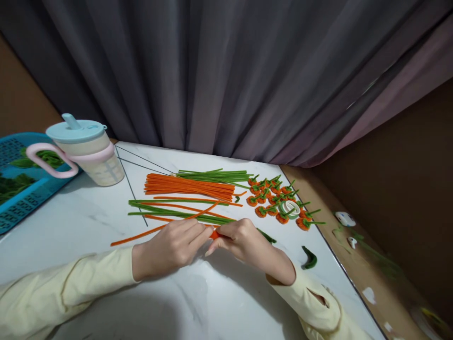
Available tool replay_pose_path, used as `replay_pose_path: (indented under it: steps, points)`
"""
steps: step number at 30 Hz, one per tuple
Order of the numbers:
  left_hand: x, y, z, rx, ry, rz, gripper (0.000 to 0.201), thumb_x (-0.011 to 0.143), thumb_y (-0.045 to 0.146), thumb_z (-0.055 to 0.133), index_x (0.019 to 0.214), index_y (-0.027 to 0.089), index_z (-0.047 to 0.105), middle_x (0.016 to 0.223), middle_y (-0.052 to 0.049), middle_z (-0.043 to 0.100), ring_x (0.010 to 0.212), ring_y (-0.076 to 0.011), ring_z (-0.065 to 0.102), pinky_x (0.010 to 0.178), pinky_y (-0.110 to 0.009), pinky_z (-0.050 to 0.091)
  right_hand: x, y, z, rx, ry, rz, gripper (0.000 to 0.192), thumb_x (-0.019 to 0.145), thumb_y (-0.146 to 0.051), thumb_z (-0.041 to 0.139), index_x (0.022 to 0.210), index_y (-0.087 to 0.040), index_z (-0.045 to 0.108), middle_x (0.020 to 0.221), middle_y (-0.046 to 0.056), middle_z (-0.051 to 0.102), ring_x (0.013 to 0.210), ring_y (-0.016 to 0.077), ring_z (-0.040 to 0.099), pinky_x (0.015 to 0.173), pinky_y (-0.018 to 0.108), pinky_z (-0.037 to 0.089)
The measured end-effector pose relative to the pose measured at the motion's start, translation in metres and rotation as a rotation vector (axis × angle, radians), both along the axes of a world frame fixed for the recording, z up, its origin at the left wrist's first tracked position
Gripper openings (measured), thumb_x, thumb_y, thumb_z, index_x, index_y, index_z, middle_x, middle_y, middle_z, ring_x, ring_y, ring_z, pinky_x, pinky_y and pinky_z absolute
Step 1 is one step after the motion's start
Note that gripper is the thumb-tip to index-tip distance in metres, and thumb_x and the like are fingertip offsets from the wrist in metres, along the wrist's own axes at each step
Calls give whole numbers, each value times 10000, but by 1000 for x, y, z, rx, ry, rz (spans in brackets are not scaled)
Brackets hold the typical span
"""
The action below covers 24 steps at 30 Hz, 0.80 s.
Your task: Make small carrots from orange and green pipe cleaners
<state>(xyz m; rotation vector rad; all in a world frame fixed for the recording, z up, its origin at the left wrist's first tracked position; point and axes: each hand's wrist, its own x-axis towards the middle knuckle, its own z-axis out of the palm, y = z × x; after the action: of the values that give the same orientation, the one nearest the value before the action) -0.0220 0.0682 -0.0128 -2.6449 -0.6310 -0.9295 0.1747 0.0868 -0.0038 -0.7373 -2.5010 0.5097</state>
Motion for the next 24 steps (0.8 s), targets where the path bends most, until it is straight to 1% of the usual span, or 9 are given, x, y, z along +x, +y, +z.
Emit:
replay_pose_path:
  steps: [4, 8, 12, 15, 17, 20, 22, 24]
  points:
    - [3, -1, -1, -14, -44, -9, 212, 881, 66, 349, 925, 137, 545, 653, -41, 604, 557, -148, 560, 523, -251, 464, -2, -3, -2, -14, -13, -9, 629, 928, -564, 269, 536, -138, 515, 446, -14, 430, 406, 71, 329, 429, 199, 267]
    - [5, -3, -2, -23, -58, -17, 221, 857, 31, 340, 876, 131, 536, 592, -33, 598, 508, -155, 539, 473, -259, 419, -4, -4, -1, 3, -22, -11, 613, 915, -582, 286, 515, -155, 469, 432, -37, 372, 407, 73, 272, 427, 204, 248]
    - [4, -3, -4, -60, -90, -23, 231, 824, 10, 341, 864, 135, 531, 584, -29, 595, 514, -155, 540, 459, -256, 397, -4, -4, -2, 19, -51, -1, 596, 915, -570, 311, 511, -159, 463, 425, -33, 388, 397, 73, 288, 425, 215, 238]
    - [1, -1, -3, -84, -52, -23, 260, 788, -5, 344, 878, 142, 539, 593, -23, 577, 530, -158, 531, 465, -260, 388, -4, -4, -2, 9, -23, -25, 559, 924, -533, 351, 544, -150, 497, 441, -26, 433, 396, 70, 321, 426, 207, 246]
    - [-2, 0, -3, -87, -19, -1, 267, 761, -7, 358, 879, 144, 544, 599, -24, 561, 536, -166, 514, 464, -270, 370, -3, -4, 1, -14, -15, -42, 488, 923, -476, 424, 575, -147, 516, 460, -25, 466, 403, 68, 352, 429, 197, 256]
    - [-4, 1, -2, -79, -10, 10, 271, 733, -11, 376, 881, 142, 544, 617, -28, 555, 549, -171, 502, 471, -276, 358, -2, -5, 7, -102, -46, -40, 311, 900, -296, 540, 628, -146, 531, 511, -16, 541, 427, 69, 413, 442, 179, 285]
    - [-4, 0, -3, -72, -7, 10, 303, 723, -24, 364, 904, 138, 545, 617, -26, 549, 555, -173, 503, 474, -276, 363, -1, -5, 11, -176, -54, -23, 207, 871, -169, 564, 668, -143, 536, 573, -2, 591, 458, 70, 452, 458, 166, 309]
    - [-4, 0, -3, -62, 5, 17, 338, 719, -32, 349, 938, 134, 547, 609, -21, 539, 554, -174, 502, 468, -276, 364, 0, -5, 14, -220, -63, -10, 157, 840, -97, 572, 693, -140, 541, 592, -4, 595, 472, 71, 456, 466, 159, 320]
